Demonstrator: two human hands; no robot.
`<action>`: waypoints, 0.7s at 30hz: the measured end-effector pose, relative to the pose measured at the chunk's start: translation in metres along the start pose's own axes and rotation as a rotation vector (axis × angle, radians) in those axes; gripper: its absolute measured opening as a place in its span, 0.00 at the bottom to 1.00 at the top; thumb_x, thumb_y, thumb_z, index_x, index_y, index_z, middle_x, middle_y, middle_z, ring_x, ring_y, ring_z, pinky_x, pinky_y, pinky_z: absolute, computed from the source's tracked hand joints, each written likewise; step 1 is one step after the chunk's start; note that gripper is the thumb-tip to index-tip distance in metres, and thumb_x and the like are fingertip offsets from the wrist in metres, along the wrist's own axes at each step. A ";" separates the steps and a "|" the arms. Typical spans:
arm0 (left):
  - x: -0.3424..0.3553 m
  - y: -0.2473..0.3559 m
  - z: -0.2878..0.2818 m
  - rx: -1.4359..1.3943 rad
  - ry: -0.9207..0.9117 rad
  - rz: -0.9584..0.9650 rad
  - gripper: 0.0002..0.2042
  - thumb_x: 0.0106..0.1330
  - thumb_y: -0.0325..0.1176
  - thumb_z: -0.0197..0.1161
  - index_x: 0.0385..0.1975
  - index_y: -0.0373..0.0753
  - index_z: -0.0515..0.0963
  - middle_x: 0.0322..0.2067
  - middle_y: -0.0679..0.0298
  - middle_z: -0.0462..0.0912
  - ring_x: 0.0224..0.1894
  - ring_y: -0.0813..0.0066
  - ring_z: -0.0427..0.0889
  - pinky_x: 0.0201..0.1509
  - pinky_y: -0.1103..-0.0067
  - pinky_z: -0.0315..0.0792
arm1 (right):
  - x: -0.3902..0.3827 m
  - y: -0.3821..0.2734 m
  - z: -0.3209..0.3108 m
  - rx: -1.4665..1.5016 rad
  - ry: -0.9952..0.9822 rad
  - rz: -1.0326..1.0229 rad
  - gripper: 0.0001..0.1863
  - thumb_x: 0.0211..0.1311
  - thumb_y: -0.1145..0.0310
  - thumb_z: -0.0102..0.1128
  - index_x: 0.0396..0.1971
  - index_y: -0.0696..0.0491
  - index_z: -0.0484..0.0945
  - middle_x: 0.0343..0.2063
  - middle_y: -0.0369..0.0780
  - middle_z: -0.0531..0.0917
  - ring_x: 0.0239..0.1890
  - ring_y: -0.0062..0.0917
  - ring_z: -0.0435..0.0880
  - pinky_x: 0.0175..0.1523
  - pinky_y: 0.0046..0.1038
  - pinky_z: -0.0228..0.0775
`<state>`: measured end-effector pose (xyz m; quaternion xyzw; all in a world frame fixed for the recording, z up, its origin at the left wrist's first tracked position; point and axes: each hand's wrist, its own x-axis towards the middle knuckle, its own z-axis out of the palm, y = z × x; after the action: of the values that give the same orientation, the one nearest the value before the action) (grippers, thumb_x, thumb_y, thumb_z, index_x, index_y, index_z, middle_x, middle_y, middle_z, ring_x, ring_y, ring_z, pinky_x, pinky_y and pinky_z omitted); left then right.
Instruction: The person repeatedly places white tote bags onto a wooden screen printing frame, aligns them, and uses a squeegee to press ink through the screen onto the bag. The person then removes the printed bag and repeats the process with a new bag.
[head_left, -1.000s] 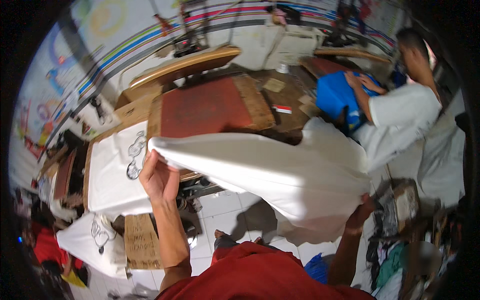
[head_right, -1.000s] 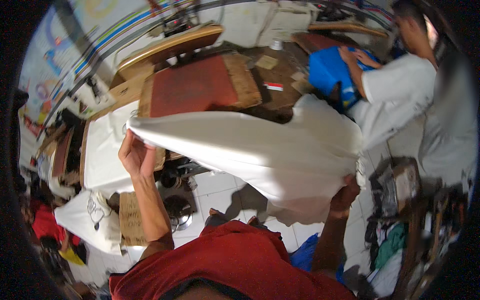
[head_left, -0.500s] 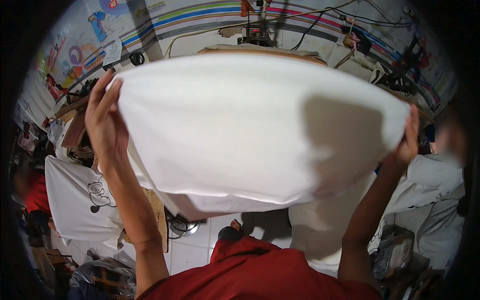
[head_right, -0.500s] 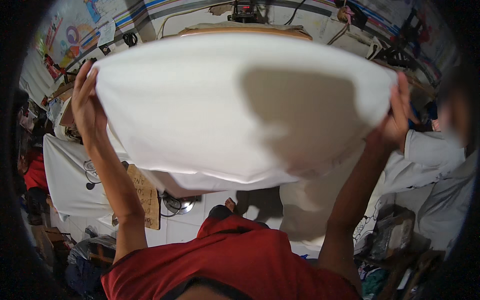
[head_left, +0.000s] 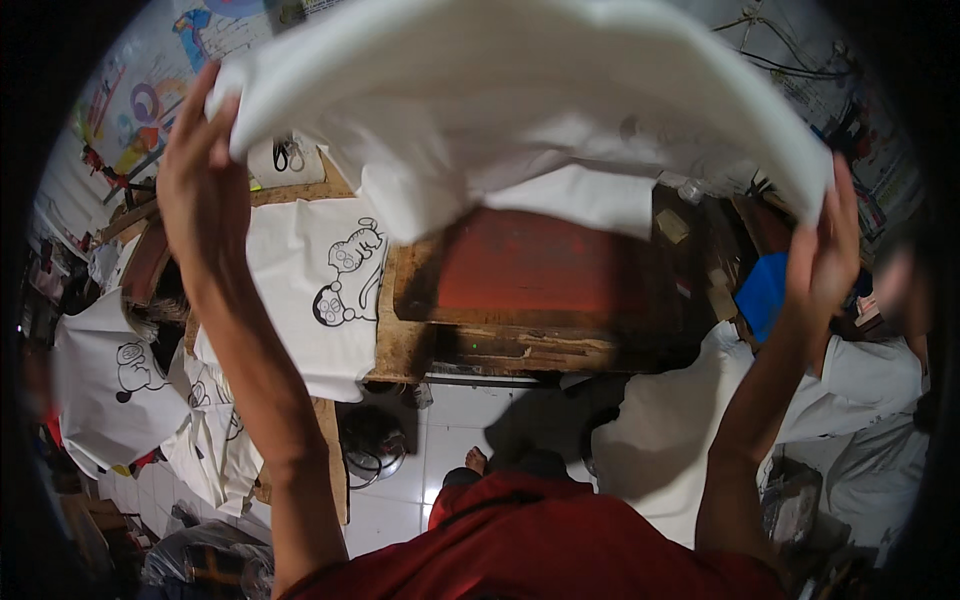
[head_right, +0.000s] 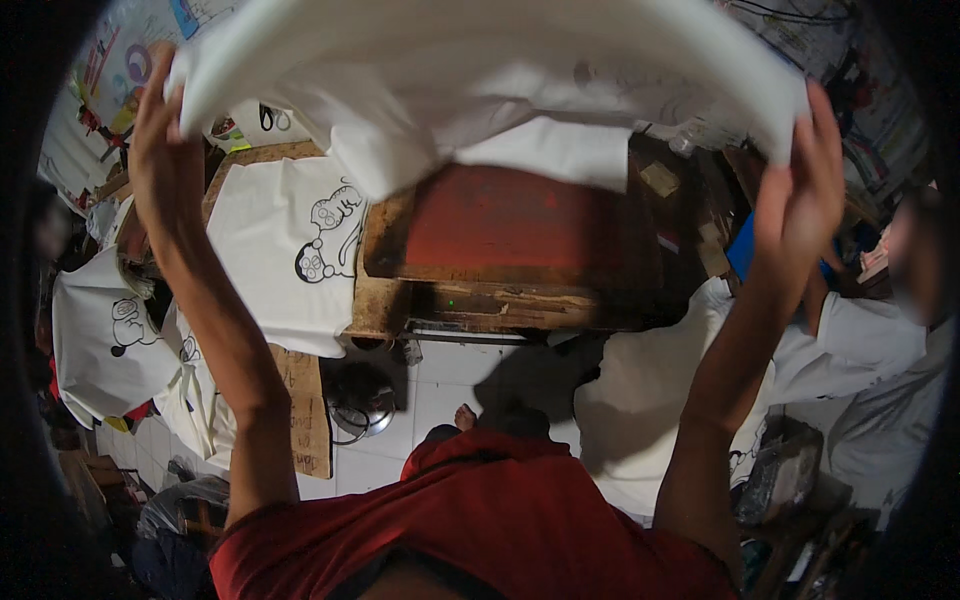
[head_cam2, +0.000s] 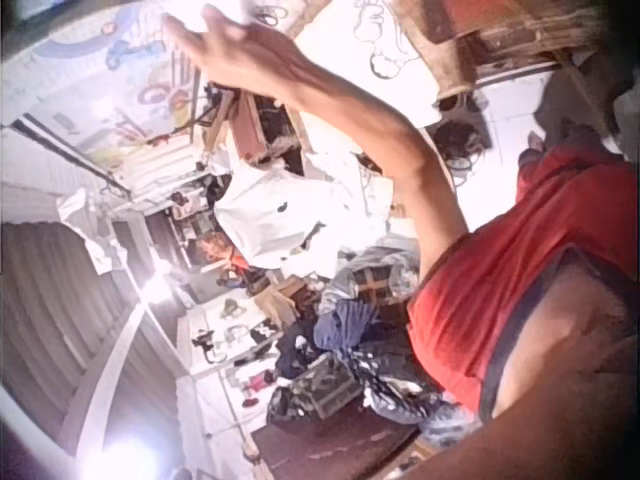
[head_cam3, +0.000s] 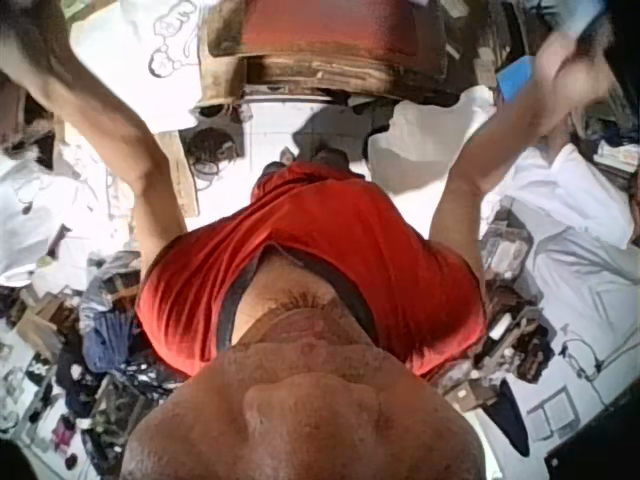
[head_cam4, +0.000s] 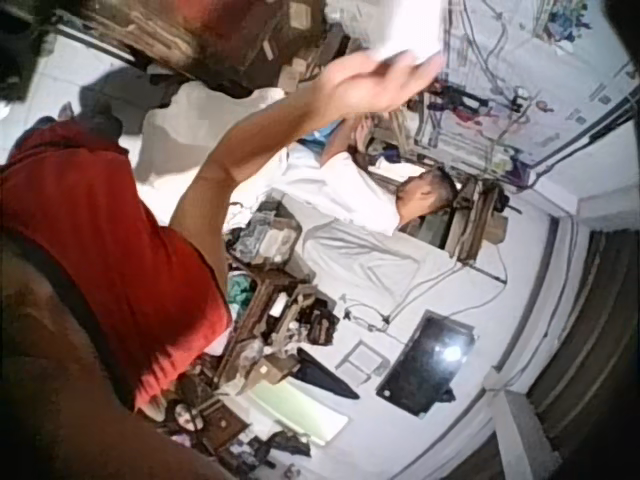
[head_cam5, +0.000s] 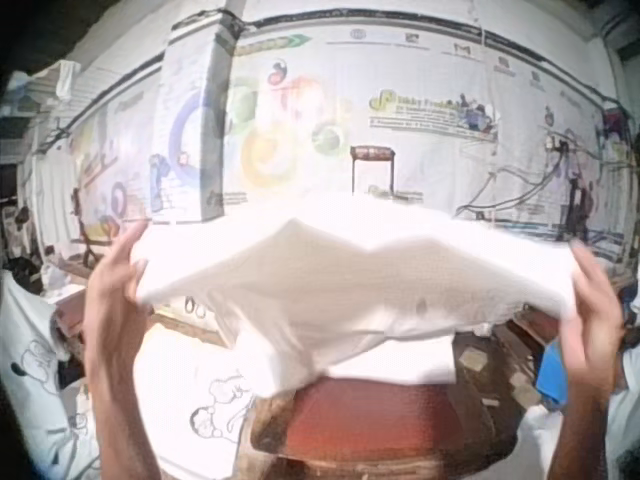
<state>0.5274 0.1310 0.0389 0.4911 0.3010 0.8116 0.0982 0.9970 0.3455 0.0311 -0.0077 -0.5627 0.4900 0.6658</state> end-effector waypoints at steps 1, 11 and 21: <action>-0.027 0.005 -0.004 0.078 0.093 -0.110 0.26 0.59 0.19 0.58 0.59 0.24 0.62 0.53 0.48 0.72 0.53 0.66 0.75 0.59 0.74 0.67 | -0.027 -0.004 -0.008 -0.088 0.107 0.069 0.22 0.59 0.78 0.55 0.55 0.62 0.69 0.53 0.46 0.73 0.55 0.29 0.73 0.60 0.28 0.65; -0.185 -0.165 -0.079 0.373 0.211 -0.921 0.24 0.52 0.13 0.62 0.52 0.31 0.74 0.34 0.66 0.80 0.26 0.85 0.72 0.30 0.86 0.68 | -0.179 0.173 -0.086 -0.310 0.226 0.893 0.20 0.48 0.81 0.62 0.45 0.58 0.77 0.34 0.35 0.78 0.33 0.19 0.75 0.42 0.19 0.68; -0.232 -0.182 -0.138 0.378 0.280 -0.989 0.15 0.55 0.16 0.57 0.44 0.30 0.78 0.22 0.71 0.72 0.21 0.85 0.67 0.24 0.87 0.65 | -0.239 0.180 -0.081 -0.435 0.110 1.031 0.11 0.49 0.74 0.66 0.35 0.54 0.82 0.17 0.27 0.73 0.17 0.09 0.65 0.23 0.15 0.56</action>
<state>0.5001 0.1168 -0.2856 0.1873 0.6466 0.6582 0.3369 0.9693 0.3249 -0.2768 -0.4444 -0.5387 0.6235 0.3514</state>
